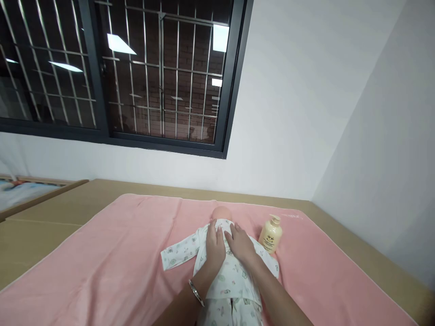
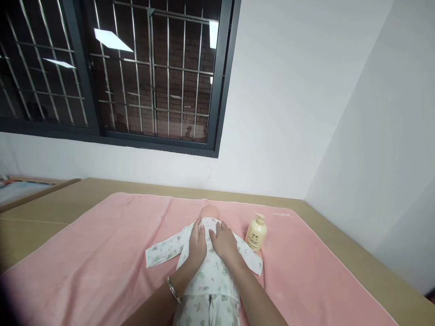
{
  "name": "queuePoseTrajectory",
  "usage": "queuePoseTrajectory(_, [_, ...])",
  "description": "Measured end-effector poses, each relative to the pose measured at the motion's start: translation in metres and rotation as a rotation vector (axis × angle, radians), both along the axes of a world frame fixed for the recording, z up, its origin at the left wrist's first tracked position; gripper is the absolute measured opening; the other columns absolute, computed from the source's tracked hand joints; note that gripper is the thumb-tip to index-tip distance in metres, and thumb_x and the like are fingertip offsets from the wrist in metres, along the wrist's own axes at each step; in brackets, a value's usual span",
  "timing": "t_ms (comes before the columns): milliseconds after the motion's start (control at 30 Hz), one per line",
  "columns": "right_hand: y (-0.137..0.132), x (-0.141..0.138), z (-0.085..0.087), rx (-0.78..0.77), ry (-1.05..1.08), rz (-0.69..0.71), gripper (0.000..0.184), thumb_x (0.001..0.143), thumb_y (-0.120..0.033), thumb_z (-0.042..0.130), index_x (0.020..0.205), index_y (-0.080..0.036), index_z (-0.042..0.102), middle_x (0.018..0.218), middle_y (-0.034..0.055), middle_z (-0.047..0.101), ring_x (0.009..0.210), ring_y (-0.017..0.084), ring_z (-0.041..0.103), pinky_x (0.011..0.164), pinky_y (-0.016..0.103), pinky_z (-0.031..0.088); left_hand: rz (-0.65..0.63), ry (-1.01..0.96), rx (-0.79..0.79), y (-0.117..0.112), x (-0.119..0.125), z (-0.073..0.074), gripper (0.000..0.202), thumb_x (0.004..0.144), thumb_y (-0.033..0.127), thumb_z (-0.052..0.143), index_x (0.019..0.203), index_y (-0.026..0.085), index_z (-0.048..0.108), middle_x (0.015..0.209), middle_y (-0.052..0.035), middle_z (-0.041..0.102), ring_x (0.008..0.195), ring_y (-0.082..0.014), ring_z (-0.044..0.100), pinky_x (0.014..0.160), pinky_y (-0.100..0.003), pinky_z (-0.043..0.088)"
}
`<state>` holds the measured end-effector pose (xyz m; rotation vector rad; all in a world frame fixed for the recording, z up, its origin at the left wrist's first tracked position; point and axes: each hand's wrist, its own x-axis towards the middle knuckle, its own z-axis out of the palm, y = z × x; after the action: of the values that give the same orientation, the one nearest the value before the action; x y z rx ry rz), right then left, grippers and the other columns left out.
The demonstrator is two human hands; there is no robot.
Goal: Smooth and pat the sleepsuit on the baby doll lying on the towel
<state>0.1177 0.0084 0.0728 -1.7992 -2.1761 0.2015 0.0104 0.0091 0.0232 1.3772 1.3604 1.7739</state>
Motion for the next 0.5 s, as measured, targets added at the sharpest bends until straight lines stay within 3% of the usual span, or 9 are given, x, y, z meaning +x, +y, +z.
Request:
queuePoseTrajectory(67, [-0.003, -0.002, -0.004, 0.022, -0.032, 0.007, 0.059, 0.098, -0.037, 0.034, 0.143, -0.001, 0.042, 0.148, 0.0239, 0.039, 0.14, 0.03, 0.034, 0.115, 0.041, 0.022, 0.007, 0.02, 0.008, 0.0, 0.0, 0.0, 0.047, 0.097, 0.041, 0.032, 0.135, 0.017, 0.048, 0.14, -0.0139, 0.052, 0.133, -0.024, 0.045, 0.114, -0.043, 0.034])
queuePoseTrajectory(200, [-0.002, 0.0, -0.008, 0.047, 0.051, 0.206, 0.055, 0.098, -0.036, 0.033, 0.146, -0.01, 0.041, 0.151, 0.0145, 0.038, 0.142, 0.024, 0.031, 0.116, 0.037, 0.023, -0.006, 0.09, 0.069, -0.003, 0.001, -0.001, 0.048, 0.096, 0.04, 0.035, 0.136, 0.017, 0.047, 0.141, -0.0141, 0.051, 0.134, -0.0246, 0.044, 0.115, -0.045, 0.033])
queuePoseTrajectory(367, [0.004, 0.002, -0.013, 0.054, 0.075, 0.057, 0.058, 0.098, -0.039, 0.034, 0.144, -0.005, 0.042, 0.148, 0.0195, 0.04, 0.14, 0.028, 0.034, 0.116, 0.042, 0.024, -0.008, 0.132, 0.102, -0.004, 0.003, -0.004, 0.048, 0.096, 0.039, 0.036, 0.136, 0.016, 0.047, 0.142, -0.0147, 0.05, 0.135, -0.0251, 0.043, 0.115, -0.046, 0.032])
queuePoseTrajectory(500, [0.001, 0.002, -0.015, 0.087, 0.109, 0.237, 0.051, 0.099, -0.034, 0.032, 0.144, -0.013, 0.045, 0.149, 0.012, 0.042, 0.141, 0.022, 0.033, 0.116, 0.037, 0.024, 0.012, 0.129, 0.098, -0.002, 0.003, -0.006, 0.048, 0.096, 0.04, 0.035, 0.135, 0.016, 0.047, 0.14, -0.015, 0.052, 0.134, -0.0254, 0.045, 0.115, -0.046, 0.033])
